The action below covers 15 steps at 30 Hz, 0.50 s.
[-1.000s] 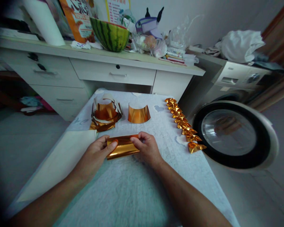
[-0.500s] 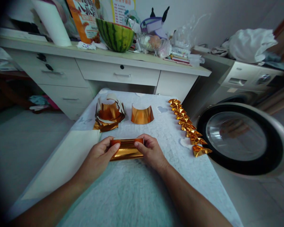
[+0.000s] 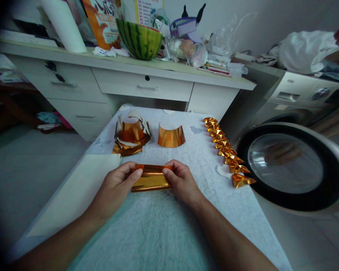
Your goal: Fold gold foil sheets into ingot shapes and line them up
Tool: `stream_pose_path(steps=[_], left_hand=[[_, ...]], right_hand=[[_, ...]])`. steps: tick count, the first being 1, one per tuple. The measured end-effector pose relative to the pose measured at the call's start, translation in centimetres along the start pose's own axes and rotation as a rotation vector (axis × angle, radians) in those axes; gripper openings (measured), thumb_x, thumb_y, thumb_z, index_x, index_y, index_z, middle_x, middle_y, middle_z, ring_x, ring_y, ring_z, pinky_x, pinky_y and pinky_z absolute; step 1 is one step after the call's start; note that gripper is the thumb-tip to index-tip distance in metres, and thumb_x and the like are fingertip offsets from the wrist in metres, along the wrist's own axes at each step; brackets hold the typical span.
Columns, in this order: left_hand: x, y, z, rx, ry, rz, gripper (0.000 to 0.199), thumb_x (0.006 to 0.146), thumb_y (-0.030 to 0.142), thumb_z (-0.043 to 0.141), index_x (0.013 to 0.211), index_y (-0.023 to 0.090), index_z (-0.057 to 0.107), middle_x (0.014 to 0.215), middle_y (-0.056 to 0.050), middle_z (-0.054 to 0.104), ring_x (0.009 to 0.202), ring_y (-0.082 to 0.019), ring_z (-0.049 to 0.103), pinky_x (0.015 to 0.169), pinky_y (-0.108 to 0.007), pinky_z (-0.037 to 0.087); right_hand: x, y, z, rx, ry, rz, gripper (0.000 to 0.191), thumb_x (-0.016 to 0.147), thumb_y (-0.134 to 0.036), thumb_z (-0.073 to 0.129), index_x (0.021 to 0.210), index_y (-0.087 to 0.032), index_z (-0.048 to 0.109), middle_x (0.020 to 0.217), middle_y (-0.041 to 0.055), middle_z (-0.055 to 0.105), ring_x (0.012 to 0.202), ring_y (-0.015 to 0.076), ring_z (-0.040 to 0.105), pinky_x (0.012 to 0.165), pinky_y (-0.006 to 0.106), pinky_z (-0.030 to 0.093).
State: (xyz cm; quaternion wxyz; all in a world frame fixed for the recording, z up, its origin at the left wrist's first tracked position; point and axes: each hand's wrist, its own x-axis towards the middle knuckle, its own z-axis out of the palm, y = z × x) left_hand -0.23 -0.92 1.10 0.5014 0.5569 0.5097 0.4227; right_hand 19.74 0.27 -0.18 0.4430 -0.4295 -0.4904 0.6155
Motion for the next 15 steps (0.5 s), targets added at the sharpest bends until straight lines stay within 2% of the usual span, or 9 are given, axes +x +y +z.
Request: stream_pose_path(steps=[9,15], left_hand=[[-0.05,-0.16,-0.12,-0.075,0.026,-0.010,0.026,0.087,0.041,0.058,0.099,0.019,0.066,0.083,-0.002,0.068,0.075,-0.018,0.063,0.068,-0.027,0.051],[0.00,-0.18,-0.14,-0.041,0.031,0.002,0.025,0.089,0.042,0.057,0.095,0.019,0.066,0.082,-0.002,0.068,0.076,-0.018,0.063,0.069,-0.027,0.050]], right_hand=[[-0.06,0.18,0.01,0.033,-0.002,0.016,0.034,0.078,-0.047,0.072,0.076,-0.019,0.054,0.060,-0.0058,0.046,0.052,0.0079,0.037,0.049,0.022,0.026],[-0.21,-0.12,0.00,0.040,-0.005,0.027,0.035,0.076,-0.046,0.074,0.076,-0.019,0.053,0.062,-0.0054,0.047,0.053,0.0080,0.040,0.051,0.022,0.028]])
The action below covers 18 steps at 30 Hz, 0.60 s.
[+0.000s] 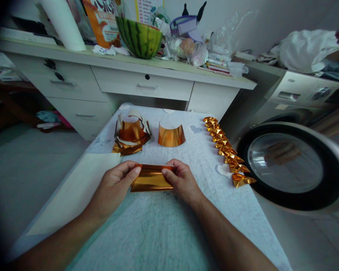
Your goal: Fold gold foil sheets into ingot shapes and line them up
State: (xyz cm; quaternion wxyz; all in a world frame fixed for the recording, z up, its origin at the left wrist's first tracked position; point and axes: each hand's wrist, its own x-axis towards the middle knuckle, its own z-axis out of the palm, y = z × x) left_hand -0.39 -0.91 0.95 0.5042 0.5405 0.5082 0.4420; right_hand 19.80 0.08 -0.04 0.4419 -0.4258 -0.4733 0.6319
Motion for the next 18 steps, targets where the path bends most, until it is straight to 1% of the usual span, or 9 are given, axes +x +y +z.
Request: stream_pose_path(steps=[13,18], left_hand=[[-0.12,0.02,-0.04,0.007,0.010,0.004,0.027,0.088,0.042,0.057,0.099,0.019,0.065,0.080,0.000,0.065,0.074,-0.017,0.061,0.067,-0.026,0.050],[-0.12,0.02,-0.02,0.020,0.019,0.011,0.025,0.089,0.043,0.056,0.094,0.019,0.064,0.079,0.000,0.064,0.074,-0.016,0.061,0.068,-0.026,0.049]], right_hand=[[0.10,0.44,-0.22,0.017,-0.023,-0.008,0.033,0.078,-0.044,0.073,0.078,-0.019,0.053,0.063,-0.0061,0.048,0.053,0.0075,0.040,0.050,0.021,0.027],[0.01,0.28,-0.07,0.006,-0.021,-0.009,0.033,0.079,-0.044,0.073,0.078,-0.018,0.053,0.062,-0.0064,0.048,0.053,0.0071,0.038,0.050,0.021,0.026]])
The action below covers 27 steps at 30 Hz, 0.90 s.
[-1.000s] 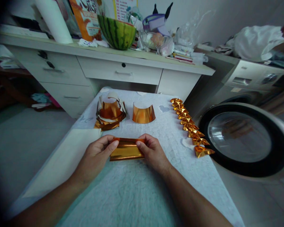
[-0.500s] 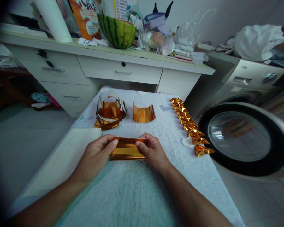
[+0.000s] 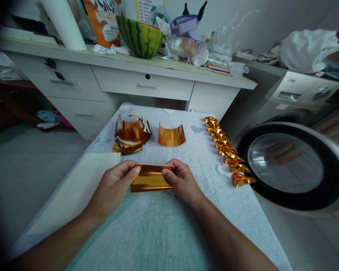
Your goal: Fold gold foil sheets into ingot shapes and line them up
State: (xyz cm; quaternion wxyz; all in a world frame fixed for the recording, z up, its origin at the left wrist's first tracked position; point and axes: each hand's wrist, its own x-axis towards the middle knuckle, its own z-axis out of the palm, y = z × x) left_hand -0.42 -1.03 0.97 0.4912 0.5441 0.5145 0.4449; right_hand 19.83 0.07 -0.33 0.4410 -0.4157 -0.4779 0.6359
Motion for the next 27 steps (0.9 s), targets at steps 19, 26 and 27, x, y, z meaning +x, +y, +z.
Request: stream_pose_path(steps=[19,26,27], left_hand=[[0.11,-0.04,-0.06,0.054,0.010,0.000,0.026,0.089,0.044,0.054,0.088,0.020,0.062,0.078,0.000,0.063,0.072,-0.015,0.059,0.066,-0.025,0.048],[0.10,-0.07,-0.19,0.073,0.014,0.020,0.025,0.089,0.044,0.055,0.087,0.020,0.063,0.077,0.000,0.064,0.072,-0.016,0.060,0.067,-0.025,0.049],[0.15,-0.09,-0.22,0.083,0.016,0.026,0.025,0.089,0.043,0.055,0.086,0.020,0.063,0.077,0.000,0.065,0.073,-0.016,0.061,0.067,-0.026,0.049]], right_hand=[[0.04,-0.05,-0.07,-0.024,0.000,-0.005,0.031,0.080,-0.043,0.072,0.079,-0.018,0.053,0.062,-0.0060,0.047,0.054,0.0071,0.039,0.051,0.022,0.026],[0.05,0.03,-0.06,-0.025,-0.010,0.000,0.030,0.081,-0.042,0.071,0.078,-0.018,0.053,0.061,-0.0066,0.045,0.052,0.0068,0.037,0.050,0.021,0.025],[0.10,0.09,-0.10,-0.028,-0.013,-0.002,0.030,0.081,-0.042,0.070,0.078,-0.018,0.052,0.060,-0.0067,0.045,0.052,0.0067,0.036,0.049,0.021,0.025]])
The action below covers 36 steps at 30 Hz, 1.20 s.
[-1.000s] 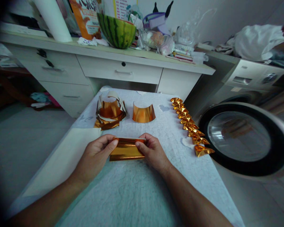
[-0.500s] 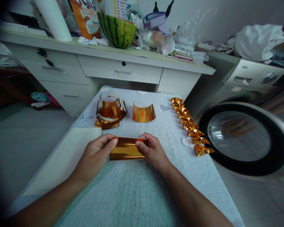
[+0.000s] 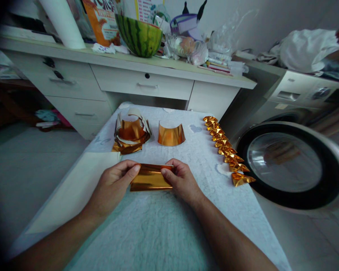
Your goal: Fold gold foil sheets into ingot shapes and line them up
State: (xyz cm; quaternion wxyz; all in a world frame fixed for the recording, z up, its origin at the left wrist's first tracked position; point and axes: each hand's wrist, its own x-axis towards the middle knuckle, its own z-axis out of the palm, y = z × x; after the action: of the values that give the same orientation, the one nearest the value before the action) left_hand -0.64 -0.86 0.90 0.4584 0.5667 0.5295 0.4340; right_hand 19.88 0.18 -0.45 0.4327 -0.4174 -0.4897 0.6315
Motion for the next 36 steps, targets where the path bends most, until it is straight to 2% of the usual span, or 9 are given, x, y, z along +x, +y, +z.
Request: stream_pose_path(steps=[6,9,12,16,22,28,30,33,36], left_hand=[[0.3,-0.2,0.0,0.129,0.026,0.007,0.020,0.086,0.039,0.056,0.085,0.020,0.064,0.074,0.001,0.067,0.067,-0.016,0.062,0.062,-0.025,0.047],[0.3,-0.2,0.2,0.311,0.007,0.049,0.014,0.086,0.032,0.054,0.082,0.021,0.062,0.070,0.003,0.066,0.063,-0.014,0.061,0.059,-0.024,0.043],[0.3,-0.2,0.4,0.514,-0.036,0.081,0.012,0.087,0.027,0.051,0.080,0.022,0.060,0.069,0.003,0.066,0.063,-0.014,0.061,0.058,-0.024,0.039],[0.2,-0.4,0.6,0.710,-0.082,0.118,0.012,0.087,0.022,0.049,0.080,0.023,0.059,0.073,0.002,0.068,0.067,-0.015,0.062,0.060,-0.025,0.036],[0.3,-0.7,0.8,0.906,-0.111,0.170,0.013,0.087,0.019,0.047,0.079,0.023,0.057,0.074,0.000,0.067,0.069,-0.018,0.062,0.063,-0.028,0.035],[0.4,-0.7,0.9,1.032,-0.124,0.212,0.010,0.088,0.019,0.049,0.080,0.022,0.055,0.077,-0.003,0.065,0.076,-0.022,0.061,0.070,-0.032,0.038],[0.4,-0.7,1.0,1.015,-0.088,0.241,0.008,0.086,0.016,0.051,0.089,0.021,0.057,0.086,-0.005,0.065,0.084,-0.023,0.060,0.075,-0.034,0.040],[0.3,-0.7,1.0,0.963,-0.037,0.320,0.020,0.084,0.012,0.052,0.101,0.020,0.058,0.099,-0.006,0.062,0.095,-0.025,0.055,0.083,-0.037,0.041],[0.4,-0.7,1.0,0.911,-0.169,0.369,0.020,0.086,0.009,0.048,0.086,0.022,0.063,0.092,-0.004,0.061,0.091,-0.023,0.053,0.081,-0.036,0.042]], right_hand=[[0.2,0.2,0.0,-0.183,0.048,-0.016,0.024,0.082,-0.038,0.066,0.084,-0.020,0.050,0.063,-0.0061,0.050,0.053,0.0083,0.043,0.050,0.021,0.031],[0.1,0.2,0.0,-0.405,0.138,-0.059,0.025,0.082,-0.031,0.064,0.099,-0.023,0.047,0.071,-0.0058,0.055,0.058,0.0104,0.050,0.052,0.021,0.034],[0.0,0.0,0.0,-0.657,0.194,-0.094,0.030,0.082,-0.025,0.061,0.107,-0.025,0.044,0.068,-0.0072,0.054,0.058,0.0115,0.050,0.054,0.022,0.034],[0.1,-0.2,-0.1,-0.870,0.227,-0.125,0.028,0.079,-0.021,0.058,0.105,-0.023,0.048,0.064,-0.0075,0.049,0.058,0.0124,0.049,0.057,0.024,0.033],[0.3,-0.1,0.2,-1.026,0.242,-0.147,0.027,0.079,-0.017,0.055,0.105,-0.020,0.050,0.070,-0.0033,0.056,0.067,0.0160,0.052,0.064,0.027,0.035],[0.3,-0.3,0.9,-1.206,0.237,-0.142,0.029,0.080,-0.013,0.057,0.108,-0.018,0.052,0.080,0.0026,0.062,0.082,0.0210,0.055,0.080,0.033,0.037],[0.2,-0.4,1.0,-1.263,0.233,-0.142,0.027,0.081,-0.014,0.057,0.108,-0.017,0.053,0.085,0.0047,0.063,0.085,0.0224,0.055,0.082,0.035,0.036],[0.1,-0.5,1.1,-1.356,0.252,-0.174,0.020,0.083,-0.016,0.059,0.102,-0.018,0.057,0.093,0.0069,0.062,0.091,0.0243,0.052,0.081,0.036,0.034],[0.1,-0.6,1.2,-1.420,0.209,-0.221,0.010,0.085,-0.015,0.056,0.091,-0.020,0.063,0.097,0.0069,0.060,0.093,0.0241,0.048,0.079,0.035,0.033]])
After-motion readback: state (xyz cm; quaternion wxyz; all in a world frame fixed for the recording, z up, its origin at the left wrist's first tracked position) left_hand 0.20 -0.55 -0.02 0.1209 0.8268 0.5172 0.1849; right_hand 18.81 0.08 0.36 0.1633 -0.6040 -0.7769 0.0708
